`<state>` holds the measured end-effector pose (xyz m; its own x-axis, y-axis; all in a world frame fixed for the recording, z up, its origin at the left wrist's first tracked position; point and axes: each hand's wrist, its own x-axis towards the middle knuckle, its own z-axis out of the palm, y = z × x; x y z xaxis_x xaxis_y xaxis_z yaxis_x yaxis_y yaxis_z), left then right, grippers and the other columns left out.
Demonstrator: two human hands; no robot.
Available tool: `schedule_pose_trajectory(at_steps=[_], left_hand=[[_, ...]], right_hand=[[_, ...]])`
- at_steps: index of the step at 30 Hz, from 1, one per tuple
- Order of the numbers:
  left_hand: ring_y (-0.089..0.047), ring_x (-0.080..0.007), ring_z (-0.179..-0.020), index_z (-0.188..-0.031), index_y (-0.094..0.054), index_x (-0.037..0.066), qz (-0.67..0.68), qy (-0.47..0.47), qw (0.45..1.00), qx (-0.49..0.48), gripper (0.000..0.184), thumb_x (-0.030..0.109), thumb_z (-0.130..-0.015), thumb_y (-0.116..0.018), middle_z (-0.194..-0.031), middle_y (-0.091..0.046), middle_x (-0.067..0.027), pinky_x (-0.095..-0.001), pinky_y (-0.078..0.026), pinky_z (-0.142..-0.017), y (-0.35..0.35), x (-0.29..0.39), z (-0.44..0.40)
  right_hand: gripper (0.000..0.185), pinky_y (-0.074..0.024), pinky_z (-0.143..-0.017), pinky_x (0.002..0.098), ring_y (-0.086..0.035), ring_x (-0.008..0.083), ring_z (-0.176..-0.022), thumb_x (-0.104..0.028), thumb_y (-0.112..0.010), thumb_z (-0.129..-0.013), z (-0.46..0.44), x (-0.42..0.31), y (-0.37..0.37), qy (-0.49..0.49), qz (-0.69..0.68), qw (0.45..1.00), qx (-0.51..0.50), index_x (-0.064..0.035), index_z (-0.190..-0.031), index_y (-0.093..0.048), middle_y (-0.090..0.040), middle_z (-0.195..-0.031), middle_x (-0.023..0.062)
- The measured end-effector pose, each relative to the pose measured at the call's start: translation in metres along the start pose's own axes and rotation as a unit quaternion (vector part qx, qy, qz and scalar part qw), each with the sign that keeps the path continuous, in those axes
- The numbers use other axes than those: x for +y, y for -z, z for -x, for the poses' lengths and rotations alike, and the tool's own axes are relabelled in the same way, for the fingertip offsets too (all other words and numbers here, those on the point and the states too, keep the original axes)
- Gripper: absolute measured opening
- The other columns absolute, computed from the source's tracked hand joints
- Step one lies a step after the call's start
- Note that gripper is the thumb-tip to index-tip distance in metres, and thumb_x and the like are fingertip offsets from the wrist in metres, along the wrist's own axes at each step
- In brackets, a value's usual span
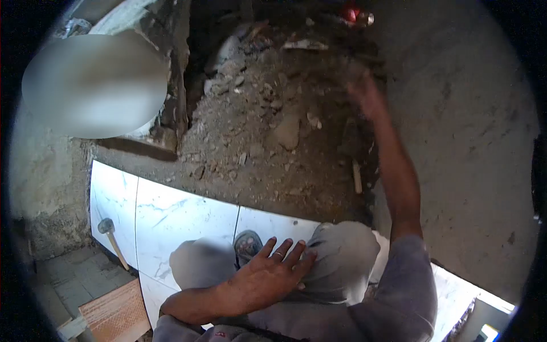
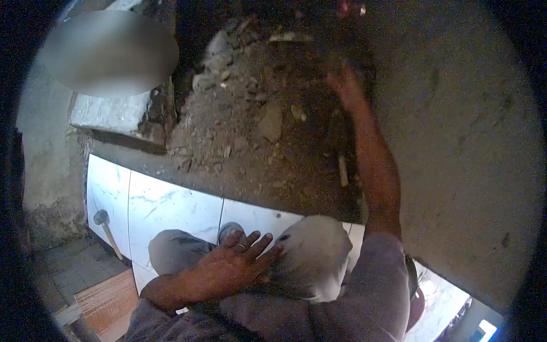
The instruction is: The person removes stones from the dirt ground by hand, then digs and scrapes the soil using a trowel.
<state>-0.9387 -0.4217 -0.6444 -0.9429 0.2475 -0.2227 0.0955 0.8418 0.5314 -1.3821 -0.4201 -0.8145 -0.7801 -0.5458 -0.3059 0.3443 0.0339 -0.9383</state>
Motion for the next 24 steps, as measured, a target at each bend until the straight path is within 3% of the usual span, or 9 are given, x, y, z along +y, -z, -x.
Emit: schedule_pose_trajectory(at_steps=[2,4,5,7,9,11,17,21,24], left_hand=[[-0.05,-0.0373,-0.115,-0.13,-0.04,0.0,0.015,-0.015,1.0,-0.008,0.054,0.029,-0.086,-0.055,-0.128,-0.047,-0.0244,-0.0515,-0.039,-0.096,0.008,0.004,0.001],[-0.049,-0.0373,-0.116,-0.129,-0.04,0.0,-0.002,-0.004,1.0,-0.006,0.054,0.029,-0.087,-0.055,-0.128,-0.047,-0.0245,-0.0512,-0.039,-0.096,0.011,0.004,0.003],[-0.049,-0.0369,-0.117,-0.129,-0.041,0.0,0.02,0.012,1.0,0.009,0.052,0.024,-0.085,-0.054,-0.127,-0.048,-0.0244,-0.051,-0.039,-0.096,0.01,0.004,0.003],[-0.049,-0.0367,-0.117,-0.129,-0.041,-0.001,-0.002,0.005,1.0,0.003,0.052,0.022,-0.084,-0.053,-0.127,-0.048,-0.0244,-0.0509,-0.039,-0.096,0.007,0.002,0.003],[-0.049,-0.0365,-0.116,-0.129,-0.041,-0.002,-0.035,-0.005,0.999,-0.009,0.052,0.021,-0.084,-0.052,-0.127,-0.048,-0.0245,-0.0509,-0.039,-0.096,0.007,0.0,0.003],[-0.049,-0.0365,-0.116,-0.129,-0.039,-0.003,-0.037,-0.017,0.999,-0.02,0.052,0.019,-0.083,-0.05,-0.126,-0.048,-0.025,-0.0505,-0.039,-0.095,0.005,0.0,0.004],[-0.049,-0.0371,-0.115,-0.132,-0.035,-0.003,-0.028,0.031,0.999,-0.034,0.053,0.018,-0.086,-0.046,-0.131,-0.044,-0.0239,-0.0491,-0.036,-0.098,0.008,-0.002,0.004],[-0.046,-0.0371,-0.117,-0.135,-0.031,-0.001,-0.028,0.009,0.998,-0.052,0.054,0.019,-0.087,-0.044,-0.134,-0.04,-0.0237,-0.0487,-0.033,-0.101,0.013,-0.001,0.001],[-0.046,-0.0371,-0.117,-0.136,-0.029,-0.001,-0.031,-0.009,0.998,-0.058,0.055,0.019,-0.087,-0.044,-0.135,-0.04,-0.0237,-0.0487,-0.034,-0.1,0.016,0.0,-0.001]], right_hand=[[0.048,-0.0462,-0.086,0.0324,-0.057,0.0229,-0.094,-0.035,-0.049,-0.094,-0.022,-0.036,0.006,0.097,0.023,0.995,-0.017,0.0001,-0.126,-0.043,-0.057,-0.107,0.0149],[0.043,-0.0476,-0.081,0.032,-0.058,0.0221,-0.09,-0.033,-0.047,-0.094,-0.001,-0.041,-0.033,0.047,-0.083,0.995,0.033,0.0002,-0.121,-0.048,-0.06,-0.101,0.014],[0.036,-0.0483,-0.073,0.0346,-0.06,0.024,-0.085,-0.031,-0.049,-0.091,-0.01,-0.01,-0.036,0.084,0.245,0.966,0.008,-0.001,-0.109,-0.055,-0.061,-0.097,0.0146],[0.034,-0.0486,-0.072,0.0422,-0.062,0.0321,-0.082,-0.031,-0.056,-0.083,-0.012,0.06,-0.056,0.174,0.633,0.747,-0.108,-0.0018,-0.1,-0.06,-0.063,-0.092,0.0187],[0.06,-0.0379,-0.097,0.045,-0.047,0.0399,-0.114,-0.031,-0.06,-0.078,-0.006,0.154,-0.063,0.293,0.642,0.674,-0.221,-0.0022,-0.127,-0.042,-0.05,-0.121,0.0243],[0.065,-0.0329,-0.102,0.0472,-0.04,0.0418,-0.12,-0.03,-0.061,-0.078,0.013,0.18,-0.084,0.35,0.707,0.597,-0.147,-0.0022,-0.131,-0.037,-0.044,-0.127,0.0266],[0.067,-0.0352,-0.099,0.0489,-0.042,0.0389,-0.12,-0.027,-0.061,-0.078,0.0,0.189,-0.11,0.191,0.736,0.642,-0.098,-0.0026,-0.134,-0.034,-0.044,-0.128,0.0263],[0.06,-0.0503,-0.073,0.0436,-0.062,0.0314,-0.079,-0.023,-0.06,-0.079,0.029,0.178,-0.097,0.068,0.613,0.764,-0.187,0.0081,-0.126,-0.039,-0.061,-0.097,0.0206],[0.063,-0.052,-0.065,0.0365,-0.061,0.0231,-0.076,-0.024,-0.069,-0.074,-0.009,0.227,-0.047,-0.087,0.437,0.884,-0.144,0.0095,-0.12,-0.043,-0.061,-0.093,0.0147]])
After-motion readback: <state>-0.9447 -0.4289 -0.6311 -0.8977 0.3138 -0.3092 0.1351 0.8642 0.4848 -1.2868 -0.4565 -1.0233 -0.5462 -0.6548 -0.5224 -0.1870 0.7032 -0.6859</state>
